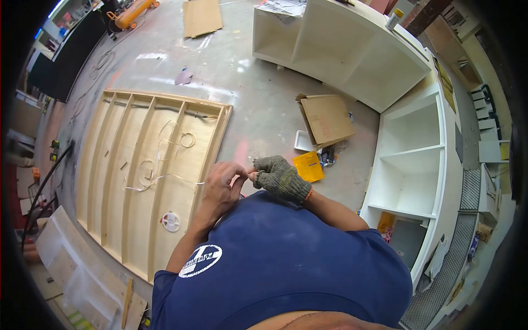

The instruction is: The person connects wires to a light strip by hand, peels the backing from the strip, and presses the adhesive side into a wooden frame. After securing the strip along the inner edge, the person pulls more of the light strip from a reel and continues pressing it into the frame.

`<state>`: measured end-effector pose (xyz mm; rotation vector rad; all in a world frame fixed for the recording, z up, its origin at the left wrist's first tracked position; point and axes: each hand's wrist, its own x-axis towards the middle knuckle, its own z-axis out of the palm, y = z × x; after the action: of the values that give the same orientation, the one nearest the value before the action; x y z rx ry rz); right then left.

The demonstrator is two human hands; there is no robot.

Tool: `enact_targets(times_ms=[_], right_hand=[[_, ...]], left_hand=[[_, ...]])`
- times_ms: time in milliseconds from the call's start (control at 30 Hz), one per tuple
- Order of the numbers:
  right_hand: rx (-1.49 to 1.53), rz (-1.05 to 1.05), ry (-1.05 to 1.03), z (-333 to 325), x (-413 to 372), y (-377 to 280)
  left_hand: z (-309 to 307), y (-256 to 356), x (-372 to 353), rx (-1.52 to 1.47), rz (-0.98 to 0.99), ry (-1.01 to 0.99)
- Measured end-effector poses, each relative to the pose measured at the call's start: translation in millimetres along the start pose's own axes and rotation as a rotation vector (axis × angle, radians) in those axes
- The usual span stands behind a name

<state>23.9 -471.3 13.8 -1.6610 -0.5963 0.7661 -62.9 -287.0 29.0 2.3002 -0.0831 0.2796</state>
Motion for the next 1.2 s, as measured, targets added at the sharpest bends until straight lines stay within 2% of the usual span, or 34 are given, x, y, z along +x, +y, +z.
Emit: enact_targets(times_ms=[133, 200, 233, 300, 367, 400, 433, 500, 567, 667, 733, 800, 833, 900, 933, 1000, 1200], right_hand=[[0.039, 0.049, -0.038, -0.1, 2.7, -4.9], [0.170, 0.069, -0.022, 5.6, 4.2, -0.6], [0.055, -0.045, -0.089, 3.1, 9.2, 9.5], [0.197, 0.076, -0.069, 6.8, 8.9, 6.3], [0.162, 0.087, -0.100, 4.9, 9.9, -12.9], [0.294, 0.163, -0.093, 7.2, 10.6, -5.2], [0.302, 0.184, -0.105, 9.8, 10.6, -5.9], [0.253, 0.103, -0.075, 11.0, 10.8, -12.1], [0.373, 0.175, -0.049, 15.5, 11.2, -4.9], [0.251, 0.130, -0.026, 16.6, 13.0, -8.8], [0.223, 0.040, 0.067, 20.6, 13.0, -3.7], [0.108, 0.017, 0.087, 19.5, 13.5, -2.4], [-0.005, -0.006, 0.113, 19.8, 13.3, -1.9], [-0.031, -0.011, 0.132, 23.1, 13.2, -2.8], [-0.055, -0.017, 0.161, 24.7, 13.6, -3.5], [-0.072, -0.020, 0.143, 24.8, 14.4, -6.2], [-0.068, -0.050, 0.113, 29.2, 11.9, -10.3]], left_hand=[[0.1, -5.0, -0.3, 0.026, 0.096, 0.050], [-3.0, -6.5, -1.2, 0.057, 0.103, 0.068], [-4.3, -7.4, 0.2, 0.116, 0.125, 0.048], [-7.1, -8.2, -7.7, 0.187, 0.084, 0.017], [-8.4, -8.7, -3.7, 0.168, 0.218, 0.085], [-10.0, -9.6, -3.3, 0.167, 0.191, 0.082], [-10.9, -9.9, -4.0, 0.150, 0.178, 0.082], [-6.1, -15.1, -8.7, 0.126, 0.150, 0.082], [-0.1, -22.7, -13.2, -0.106, 0.013, 0.201], [-6.3, -4.9, -10.0, -0.049, -0.037, 0.314], [-8.4, 1.9, -12.7, 0.013, -0.073, 0.354], [-7.1, 8.8, -15.5, -0.367, -0.485, 0.211], [-4.9, 7.5, -16.7, -0.367, -0.489, 0.219], [0.6, 2.4, -17.7, -0.661, -0.638, 0.170], [0.5, 1.7, -16.9, -0.662, -0.644, 0.177], [-0.7, 0.9, -14.3, -0.934, -0.634, 0.167], [-1.4, -1.6, -14.3, -0.905, -0.757, 0.134]])
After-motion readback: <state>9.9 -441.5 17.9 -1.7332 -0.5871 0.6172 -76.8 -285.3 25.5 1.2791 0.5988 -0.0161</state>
